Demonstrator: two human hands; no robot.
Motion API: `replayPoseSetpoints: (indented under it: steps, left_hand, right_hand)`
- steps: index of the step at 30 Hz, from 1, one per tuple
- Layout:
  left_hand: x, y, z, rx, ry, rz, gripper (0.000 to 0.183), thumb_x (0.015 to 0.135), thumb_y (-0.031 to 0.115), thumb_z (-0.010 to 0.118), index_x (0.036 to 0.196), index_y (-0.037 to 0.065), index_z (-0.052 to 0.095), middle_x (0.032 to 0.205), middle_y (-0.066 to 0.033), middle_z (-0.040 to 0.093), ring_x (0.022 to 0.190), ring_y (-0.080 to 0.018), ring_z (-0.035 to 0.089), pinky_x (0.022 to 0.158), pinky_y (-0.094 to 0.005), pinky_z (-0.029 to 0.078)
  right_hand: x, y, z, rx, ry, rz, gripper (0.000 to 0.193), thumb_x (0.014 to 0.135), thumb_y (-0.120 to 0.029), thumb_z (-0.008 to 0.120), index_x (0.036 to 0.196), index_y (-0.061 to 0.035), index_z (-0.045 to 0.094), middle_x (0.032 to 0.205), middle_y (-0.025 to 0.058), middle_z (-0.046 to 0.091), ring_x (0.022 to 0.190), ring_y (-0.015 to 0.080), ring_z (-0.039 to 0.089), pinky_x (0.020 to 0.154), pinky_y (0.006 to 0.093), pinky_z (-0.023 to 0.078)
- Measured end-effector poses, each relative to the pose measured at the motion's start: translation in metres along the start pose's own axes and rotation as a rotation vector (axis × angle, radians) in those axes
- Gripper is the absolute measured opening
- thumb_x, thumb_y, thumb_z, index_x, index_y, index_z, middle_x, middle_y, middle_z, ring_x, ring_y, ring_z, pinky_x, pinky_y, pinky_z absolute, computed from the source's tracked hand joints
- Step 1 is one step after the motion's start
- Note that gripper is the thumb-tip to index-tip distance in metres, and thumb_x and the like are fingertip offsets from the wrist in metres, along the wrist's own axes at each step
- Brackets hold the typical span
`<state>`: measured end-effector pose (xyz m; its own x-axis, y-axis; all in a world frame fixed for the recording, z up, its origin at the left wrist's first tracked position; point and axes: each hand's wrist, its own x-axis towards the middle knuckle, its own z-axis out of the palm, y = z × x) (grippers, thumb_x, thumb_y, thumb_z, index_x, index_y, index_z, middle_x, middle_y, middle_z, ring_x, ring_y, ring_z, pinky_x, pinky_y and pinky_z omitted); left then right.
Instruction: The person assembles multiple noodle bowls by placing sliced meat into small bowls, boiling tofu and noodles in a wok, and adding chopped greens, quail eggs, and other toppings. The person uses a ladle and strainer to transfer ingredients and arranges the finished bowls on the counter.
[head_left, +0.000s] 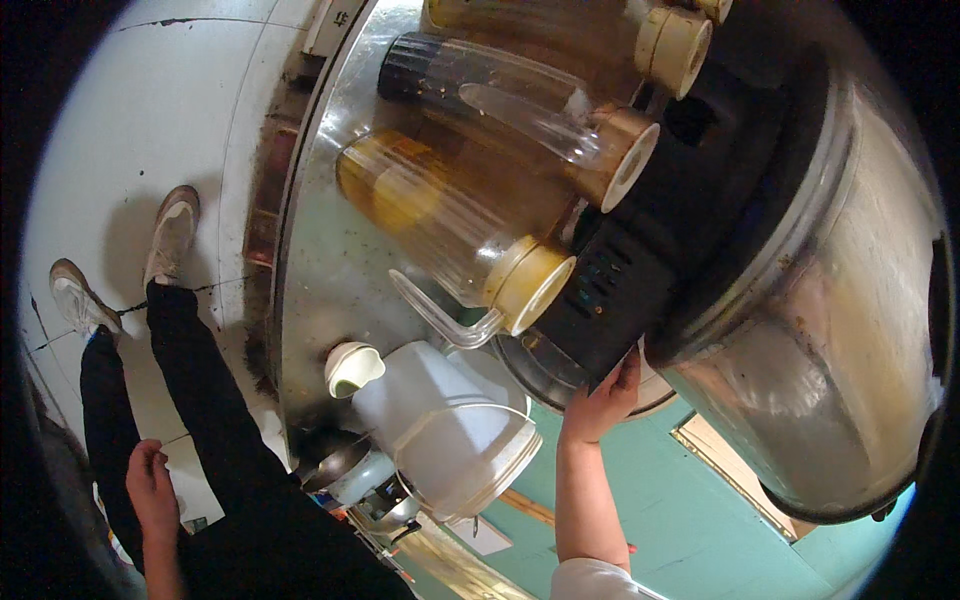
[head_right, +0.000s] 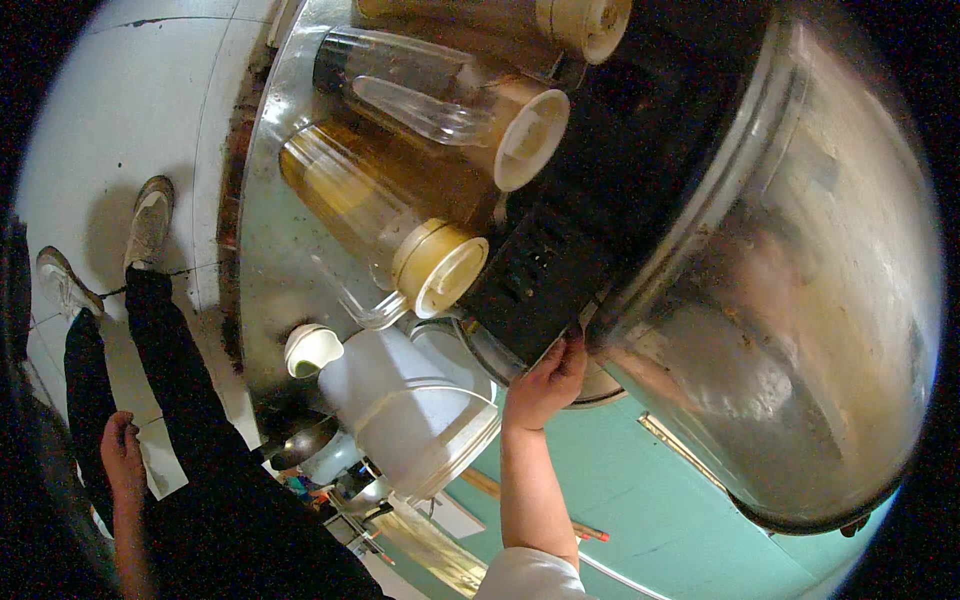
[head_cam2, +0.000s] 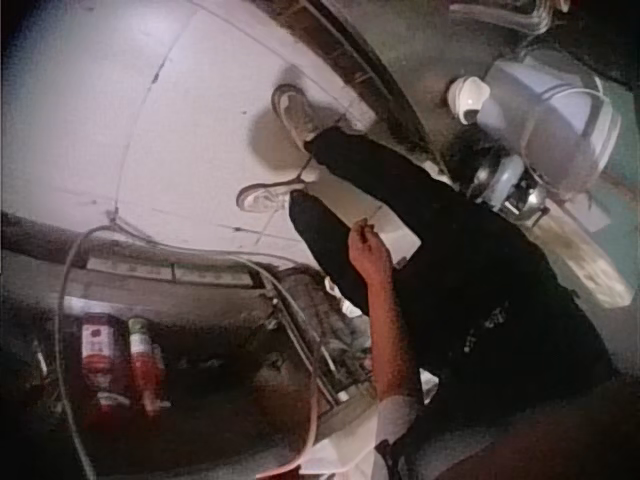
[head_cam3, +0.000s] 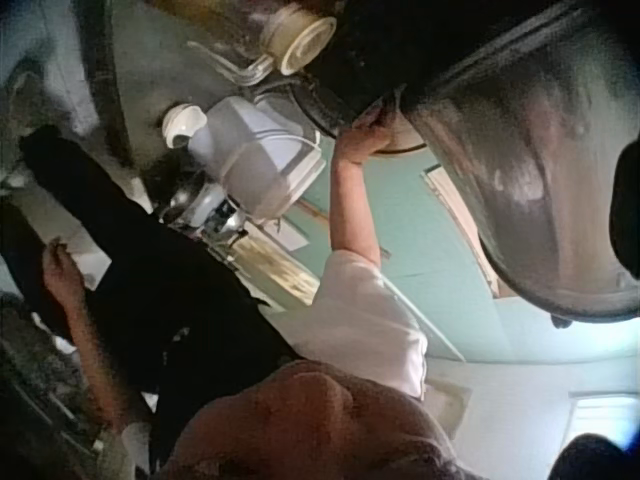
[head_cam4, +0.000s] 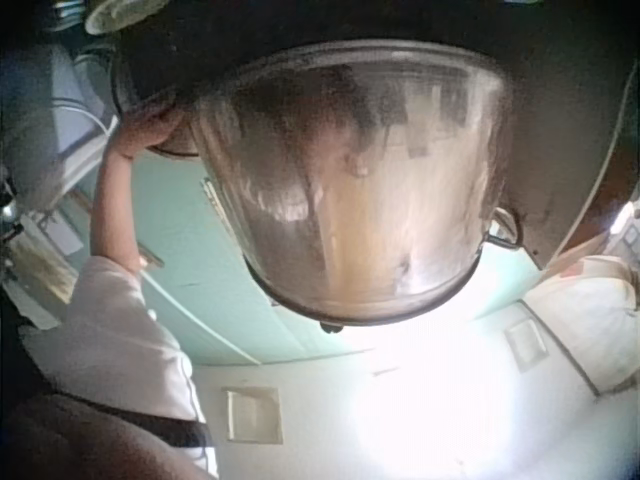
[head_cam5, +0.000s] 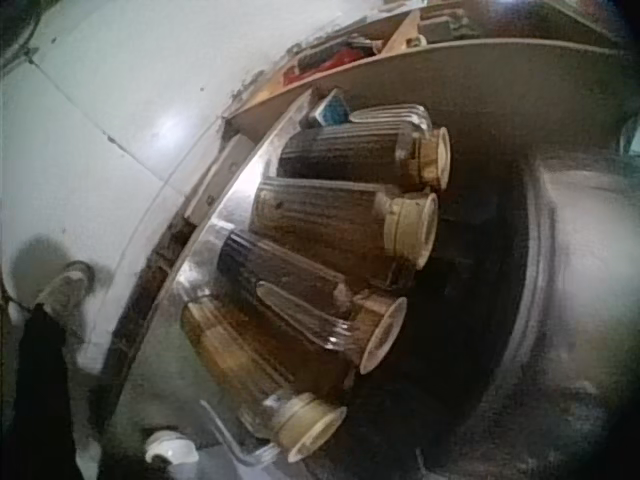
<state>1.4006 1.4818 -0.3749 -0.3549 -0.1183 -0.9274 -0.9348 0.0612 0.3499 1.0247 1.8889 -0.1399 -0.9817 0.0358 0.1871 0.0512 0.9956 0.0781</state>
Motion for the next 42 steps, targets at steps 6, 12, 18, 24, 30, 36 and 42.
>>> replayPoseSetpoints:
  steps: [6, 12, 18, 24, 30, 36, 42]
  left_hand:
    - [0.000, -0.007, -0.005, 0.083, 0.030, 0.040, 0.019, 0.097, -0.005, 0.052, 0.114, -0.002, 0.060, 0.109, -0.0136, 0.066, 0.099, -0.0224, 0.064, 0.089, -0.0318, 0.050]
    - [-0.001, -0.010, -0.003, 0.055, 0.018, 0.033, 0.021, 0.096, -0.005, 0.054, 0.115, -0.001, 0.061, 0.107, -0.0147, 0.066, 0.100, -0.0238, 0.065, 0.092, -0.0336, 0.051]
    - [-0.013, 0.017, -0.007, 0.097, 0.055, 0.048, 0.021, 0.095, -0.006, 0.054, 0.114, -0.001, 0.060, 0.107, -0.0165, 0.067, 0.098, -0.0275, 0.067, 0.090, -0.0346, 0.052]
    - [-0.063, 0.096, -0.053, 0.247, 0.136, 0.286, 0.019, 0.090, -0.005, 0.056, 0.107, -0.001, 0.063, 0.102, -0.0204, 0.065, 0.094, -0.0369, 0.065, 0.086, -0.0404, 0.052]
    - [-0.110, 0.185, -0.102, 0.417, 0.275, 0.447, 0.013, 0.093, 0.004, 0.058, 0.104, 0.001, 0.065, 0.099, -0.0236, 0.067, 0.095, -0.0438, 0.064, 0.083, -0.0468, 0.052]
    - [-0.151, 0.229, -0.152, 0.603, 0.315, 0.572, 0.012, 0.094, 0.009, 0.059, 0.092, -0.001, 0.064, 0.085, -0.0251, 0.067, 0.082, -0.0457, 0.065, 0.071, -0.0476, 0.052]
    - [-0.173, 0.219, -0.220, 1.030, 0.288, 0.204, 0.021, 0.095, 0.020, 0.060, 0.103, 0.001, 0.064, 0.093, -0.0195, 0.069, 0.089, -0.0388, 0.067, 0.079, -0.0477, 0.054]
  right_hand:
    - [0.001, -0.007, 0.005, 0.001, 0.046, -0.005, 0.028, 0.102, -0.011, 0.050, 0.119, 0.0056, 0.064, 0.113, 0.0200, 0.069, 0.102, 0.0323, 0.065, 0.093, 0.0372, 0.049]
    - [0.000, -0.010, 0.007, 0.012, 0.064, -0.013, 0.028, 0.102, -0.013, 0.050, 0.119, 0.0039, 0.064, 0.112, 0.0199, 0.069, 0.102, 0.0320, 0.065, 0.093, 0.0376, 0.049]
    - [-0.002, -0.002, 0.002, 0.078, 0.029, 0.101, 0.029, 0.103, -0.015, 0.051, 0.122, 0.0055, 0.059, 0.118, 0.0158, 0.067, 0.105, 0.0252, 0.062, 0.096, 0.0342, 0.046]
    - [-0.018, 0.047, -0.018, 0.430, 0.250, 0.460, 0.029, 0.103, -0.016, 0.055, 0.127, -0.0006, 0.053, 0.116, 0.0105, 0.064, 0.098, 0.0274, 0.062, 0.086, 0.0361, 0.050]
    - [-0.003, 0.134, -0.026, 1.221, 0.095, 1.202, 0.028, 0.103, -0.034, 0.055, 0.119, -0.0105, 0.061, 0.112, 0.0105, 0.063, 0.100, 0.0231, 0.060, 0.083, 0.0350, 0.051]
    - [0.028, 0.184, 0.042, 1.774, 0.309, 1.429, 0.031, 0.103, -0.033, 0.055, 0.121, -0.0089, 0.059, 0.115, 0.0106, 0.062, 0.101, 0.0242, 0.061, 0.085, 0.0357, 0.052]
    - [0.027, 0.187, 0.113, 2.062, 0.560, 1.557, 0.033, 0.103, -0.033, 0.055, 0.123, -0.0072, 0.058, 0.117, 0.0107, 0.062, 0.103, 0.0252, 0.061, 0.086, 0.0363, 0.053]
